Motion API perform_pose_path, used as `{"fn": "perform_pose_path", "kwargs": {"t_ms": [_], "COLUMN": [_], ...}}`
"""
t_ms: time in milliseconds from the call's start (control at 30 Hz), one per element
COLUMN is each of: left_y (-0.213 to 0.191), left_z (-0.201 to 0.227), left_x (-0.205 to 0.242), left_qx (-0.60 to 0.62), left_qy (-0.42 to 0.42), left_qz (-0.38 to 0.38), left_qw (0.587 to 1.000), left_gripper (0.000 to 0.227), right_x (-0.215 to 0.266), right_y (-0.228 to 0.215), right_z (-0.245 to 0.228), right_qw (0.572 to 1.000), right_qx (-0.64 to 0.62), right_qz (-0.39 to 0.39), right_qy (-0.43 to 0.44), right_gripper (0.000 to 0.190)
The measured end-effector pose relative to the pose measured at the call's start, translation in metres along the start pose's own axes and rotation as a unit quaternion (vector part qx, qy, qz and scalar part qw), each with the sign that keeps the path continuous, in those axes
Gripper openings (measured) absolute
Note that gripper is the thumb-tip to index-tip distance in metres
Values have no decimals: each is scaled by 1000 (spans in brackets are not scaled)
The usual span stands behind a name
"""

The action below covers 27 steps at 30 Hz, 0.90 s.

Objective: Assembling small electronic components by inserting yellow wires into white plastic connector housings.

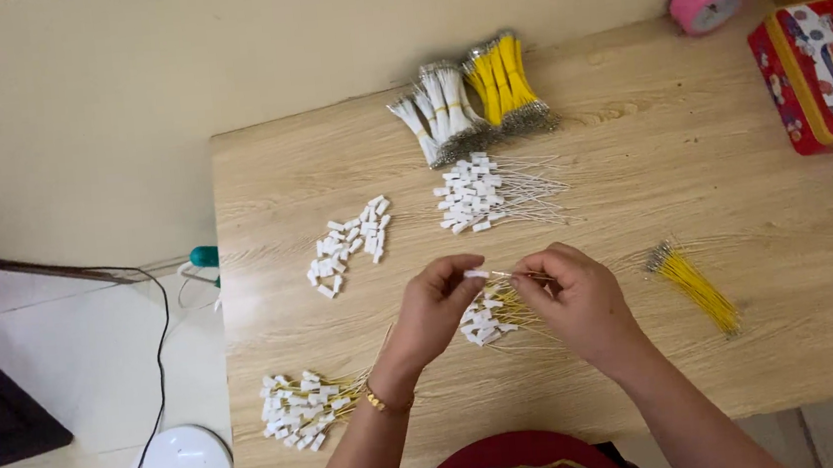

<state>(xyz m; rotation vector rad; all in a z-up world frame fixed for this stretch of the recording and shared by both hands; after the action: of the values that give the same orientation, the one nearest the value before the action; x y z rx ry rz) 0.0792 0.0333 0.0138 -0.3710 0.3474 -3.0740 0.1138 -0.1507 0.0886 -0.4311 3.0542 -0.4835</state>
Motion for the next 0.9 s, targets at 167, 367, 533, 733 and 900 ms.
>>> {"fn": "perform_pose_path", "kwargs": {"t_ms": [167, 367, 533, 733, 900], "left_y": [7, 15, 24, 30, 36], "left_z": [-16, -18, -13, -15, -14], "left_x": [15, 23, 26, 21, 22], "left_qx": [216, 306, 318, 323, 323], "left_qy": [-49, -56, -63, -80, -98], "left_qz": [-20, -48, -65, -65, -56], "left_qw": [975, 949, 944, 941, 940], "left_gripper": [29, 27, 28, 27, 24], "right_x": [4, 13, 17, 18, 20], "right_y": [5, 5, 0, -2, 1], "right_z": [-7, -10, -7, -2, 4], "right_qw": [999, 998, 996, 997, 997], "right_qx": [28, 1, 30, 18, 7], "right_qz": [-26, -50, -68, -76, -77], "right_qy": [-37, -39, -41, -13, 28], "right_gripper": [5, 5, 5, 10, 14]}}
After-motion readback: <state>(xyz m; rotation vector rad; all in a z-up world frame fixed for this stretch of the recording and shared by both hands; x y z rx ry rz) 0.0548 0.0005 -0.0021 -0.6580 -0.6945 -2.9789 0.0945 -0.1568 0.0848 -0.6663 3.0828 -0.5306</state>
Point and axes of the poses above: each hand's wrist, its own x-axis away from the middle knuckle, its own y-axis out of the palm, z = x × y, the point moved 7 cm from there along -x, towards the middle knuckle, and after that the axes turned 12 degrees about -x, right-handed, at the moved point
